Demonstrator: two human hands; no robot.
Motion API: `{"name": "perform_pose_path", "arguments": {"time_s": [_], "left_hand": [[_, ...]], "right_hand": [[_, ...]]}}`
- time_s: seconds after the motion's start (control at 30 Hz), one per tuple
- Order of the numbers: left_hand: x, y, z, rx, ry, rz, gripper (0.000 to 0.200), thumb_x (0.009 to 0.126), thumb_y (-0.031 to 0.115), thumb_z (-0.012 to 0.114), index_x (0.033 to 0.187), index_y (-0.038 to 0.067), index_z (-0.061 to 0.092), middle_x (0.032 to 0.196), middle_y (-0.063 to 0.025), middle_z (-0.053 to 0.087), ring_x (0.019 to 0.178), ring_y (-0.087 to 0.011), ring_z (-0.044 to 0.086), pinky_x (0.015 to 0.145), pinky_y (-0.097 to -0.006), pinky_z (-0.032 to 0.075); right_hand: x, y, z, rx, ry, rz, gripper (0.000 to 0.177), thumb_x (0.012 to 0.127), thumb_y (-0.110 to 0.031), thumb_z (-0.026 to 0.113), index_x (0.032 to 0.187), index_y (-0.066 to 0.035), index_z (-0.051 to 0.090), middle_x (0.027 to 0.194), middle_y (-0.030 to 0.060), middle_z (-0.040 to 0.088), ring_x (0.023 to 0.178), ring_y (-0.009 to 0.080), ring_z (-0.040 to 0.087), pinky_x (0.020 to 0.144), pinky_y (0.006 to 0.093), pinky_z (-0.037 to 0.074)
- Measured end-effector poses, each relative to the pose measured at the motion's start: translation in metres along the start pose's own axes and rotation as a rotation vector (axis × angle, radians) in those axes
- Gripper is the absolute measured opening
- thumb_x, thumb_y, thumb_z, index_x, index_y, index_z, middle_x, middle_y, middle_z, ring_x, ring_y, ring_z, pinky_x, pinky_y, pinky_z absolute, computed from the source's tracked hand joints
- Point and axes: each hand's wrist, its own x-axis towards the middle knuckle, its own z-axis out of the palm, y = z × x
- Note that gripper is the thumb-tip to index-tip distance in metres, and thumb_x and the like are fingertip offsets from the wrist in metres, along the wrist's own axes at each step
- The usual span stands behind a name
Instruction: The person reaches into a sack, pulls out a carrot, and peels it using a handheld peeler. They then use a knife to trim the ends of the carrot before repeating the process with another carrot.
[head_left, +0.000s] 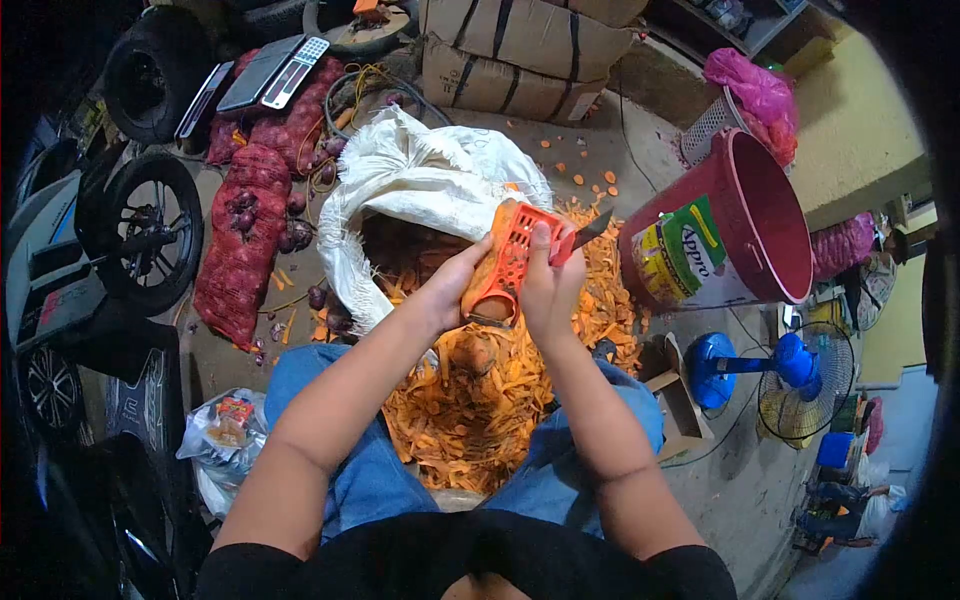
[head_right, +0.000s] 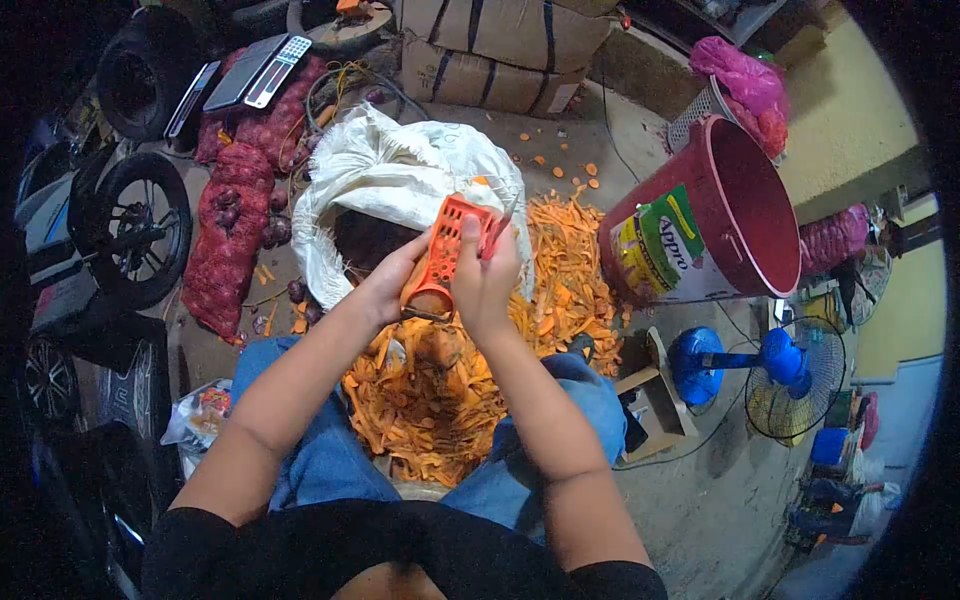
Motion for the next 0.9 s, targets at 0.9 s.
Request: {"name": "perform_pose_path", "arguments": {"time_s": [0.9], "left_hand": [[-0.014, 0.012, 0.004, 0.097, 0.063, -0.039, 0.037, 0.084, 0.033, 0.032, 0.105, 0.005, 0.043, 0.089, -0.0114, 0.054, 0.074, -0.0209, 0.057, 0.064, -0.0326, 0.048]], "right_hand": [[0.043, 0.033, -0.035, -0.051, 0.158, 0.160, 0.019, 0.082, -0.020, 0.044, 0.073, -0.003, 0.047, 0.064, -0.0014, 0.044, 0.058, 0.0061, 0.039, 0.052, 0.0219, 0.033]]}}
